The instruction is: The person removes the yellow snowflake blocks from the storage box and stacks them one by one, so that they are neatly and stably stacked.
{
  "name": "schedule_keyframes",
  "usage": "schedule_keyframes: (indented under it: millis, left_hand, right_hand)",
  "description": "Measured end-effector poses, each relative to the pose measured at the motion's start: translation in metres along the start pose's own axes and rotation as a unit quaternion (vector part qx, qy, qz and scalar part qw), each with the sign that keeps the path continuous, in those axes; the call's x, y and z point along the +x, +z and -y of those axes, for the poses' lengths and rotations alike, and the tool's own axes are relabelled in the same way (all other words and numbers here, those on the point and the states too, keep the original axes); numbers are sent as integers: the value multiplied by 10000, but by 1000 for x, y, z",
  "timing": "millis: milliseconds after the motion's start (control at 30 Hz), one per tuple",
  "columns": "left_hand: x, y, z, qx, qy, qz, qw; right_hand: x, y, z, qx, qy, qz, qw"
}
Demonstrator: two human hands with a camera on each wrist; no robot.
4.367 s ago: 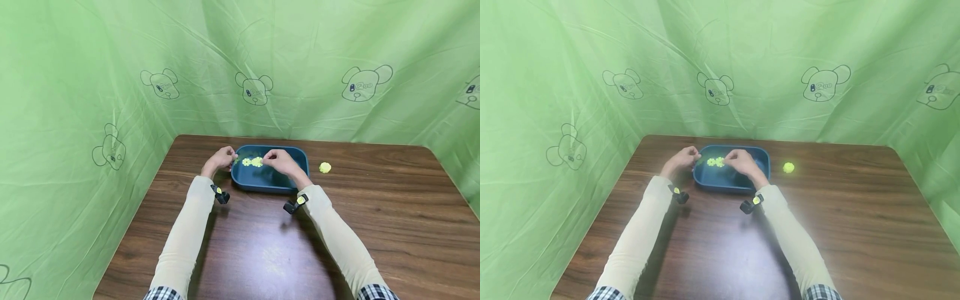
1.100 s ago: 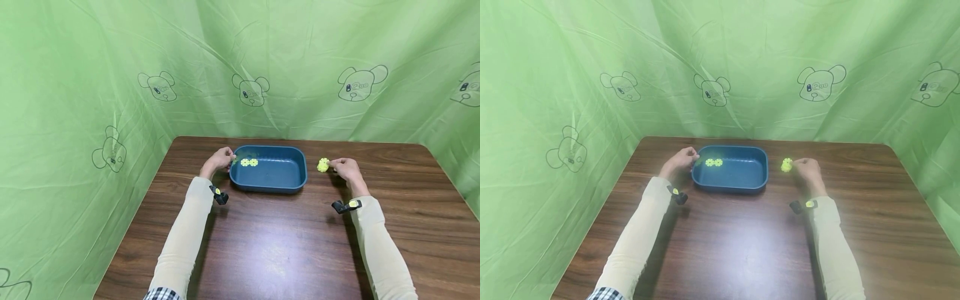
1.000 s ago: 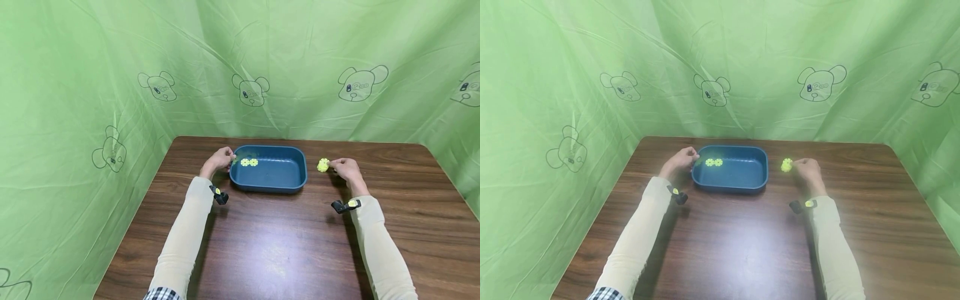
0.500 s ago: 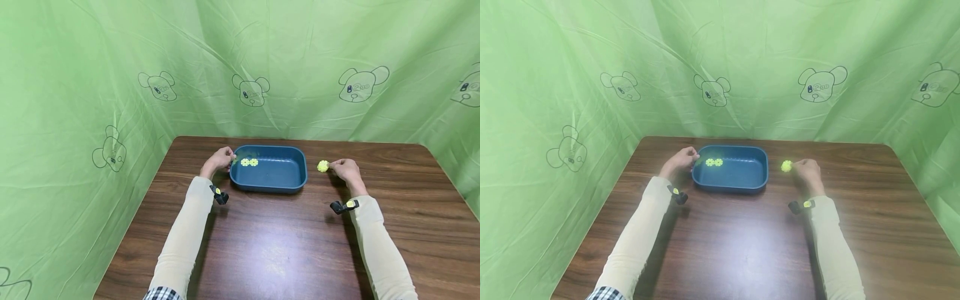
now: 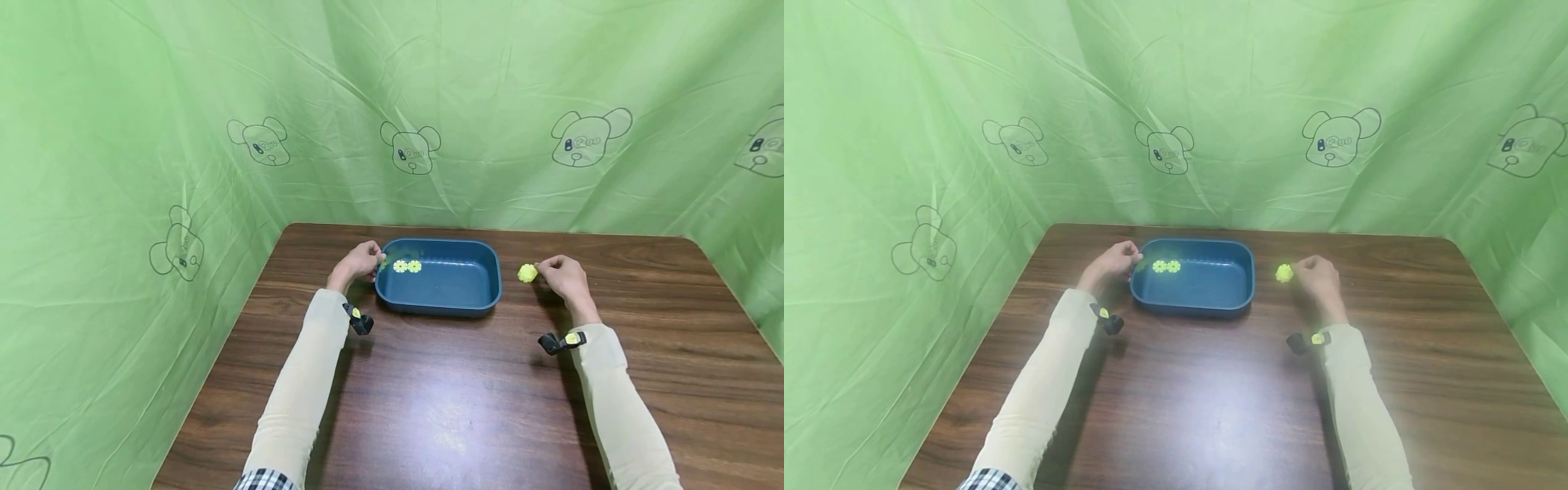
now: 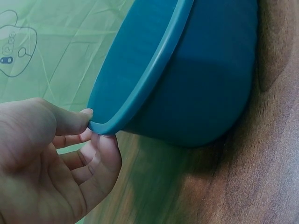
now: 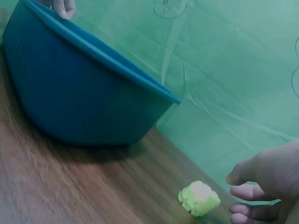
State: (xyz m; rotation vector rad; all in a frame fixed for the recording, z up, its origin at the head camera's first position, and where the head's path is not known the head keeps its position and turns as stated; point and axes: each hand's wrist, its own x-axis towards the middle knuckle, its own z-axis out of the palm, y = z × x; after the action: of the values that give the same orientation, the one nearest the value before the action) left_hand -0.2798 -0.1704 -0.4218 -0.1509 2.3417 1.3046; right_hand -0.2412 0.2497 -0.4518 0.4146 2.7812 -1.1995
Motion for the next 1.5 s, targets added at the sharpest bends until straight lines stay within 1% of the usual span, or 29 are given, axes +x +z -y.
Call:
schedule_keyframes:
  millis: [233, 433, 567, 800, 1033, 1200, 1500]
  left_hand:
    - [-4, 2, 1, -24, 22, -31, 10000]
    - [-8, 3, 1, -67, 27, -58, 10000]
    - [-8, 4, 2, -41, 50, -91, 9999]
    - [-6, 3, 2, 0, 95, -109, 9999]
    - [-6, 3, 1, -4, 84, -96, 9999]
    - [-7, 3, 0, -6, 75, -102, 9999]
    - [-8, 2, 0, 175, 48, -106, 9998]
  right_hand:
    - [-7, -1, 14, 143, -331, -113, 9993]
    - [-15, -2, 32, 308, -609, -172, 9975]
    - [-17, 0, 42, 365, -746, -230, 9963]
    - [-20, 8, 59, 440, -991, -200, 9939]
    - [-20, 21, 75, 432, -1174, -167, 9920]
    - [-20, 29, 86, 478, -1334, -63, 9899]
    - [-22, 40, 103, 399, -1713, 63, 9844]
